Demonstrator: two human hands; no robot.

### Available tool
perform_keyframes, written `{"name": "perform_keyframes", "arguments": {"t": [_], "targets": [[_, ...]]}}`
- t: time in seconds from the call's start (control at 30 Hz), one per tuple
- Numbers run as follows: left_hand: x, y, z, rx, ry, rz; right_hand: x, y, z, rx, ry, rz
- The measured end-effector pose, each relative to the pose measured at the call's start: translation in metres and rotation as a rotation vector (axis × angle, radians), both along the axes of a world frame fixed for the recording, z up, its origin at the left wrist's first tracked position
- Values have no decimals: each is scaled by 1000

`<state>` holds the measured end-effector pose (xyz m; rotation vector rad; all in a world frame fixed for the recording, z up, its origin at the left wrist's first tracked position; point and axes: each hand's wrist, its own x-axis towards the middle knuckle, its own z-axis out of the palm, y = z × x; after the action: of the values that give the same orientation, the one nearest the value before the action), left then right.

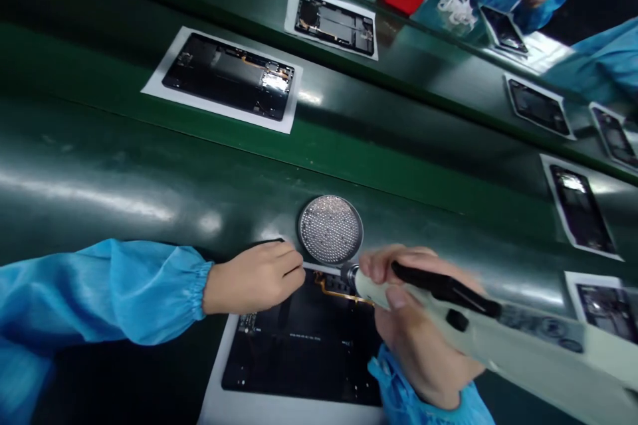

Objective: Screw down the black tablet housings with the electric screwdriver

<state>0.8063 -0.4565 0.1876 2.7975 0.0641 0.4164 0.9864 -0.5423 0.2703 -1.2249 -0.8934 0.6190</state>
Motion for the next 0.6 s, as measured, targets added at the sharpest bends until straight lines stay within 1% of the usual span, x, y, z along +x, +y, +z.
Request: {"name": "perform_keyframes", "arguments": {"t": [0.1,0.2,0.3,0.43,0.6], "targets": [[10,-6,-1,35,-40,23,-6,-9,-8,24,-33,62],[19,-9,-6,34,-62,78,-8,-9,-17,43,-40,90],[24,-11,-10,30,-54,107,-9,-6,-22,60,-45,95],[26,-10,-13,17,-79,82,-9,-6,-23,49,-24,109],[22,-12,-11,79,-119,38,-8,-9,-25,28,-48,118]]}}
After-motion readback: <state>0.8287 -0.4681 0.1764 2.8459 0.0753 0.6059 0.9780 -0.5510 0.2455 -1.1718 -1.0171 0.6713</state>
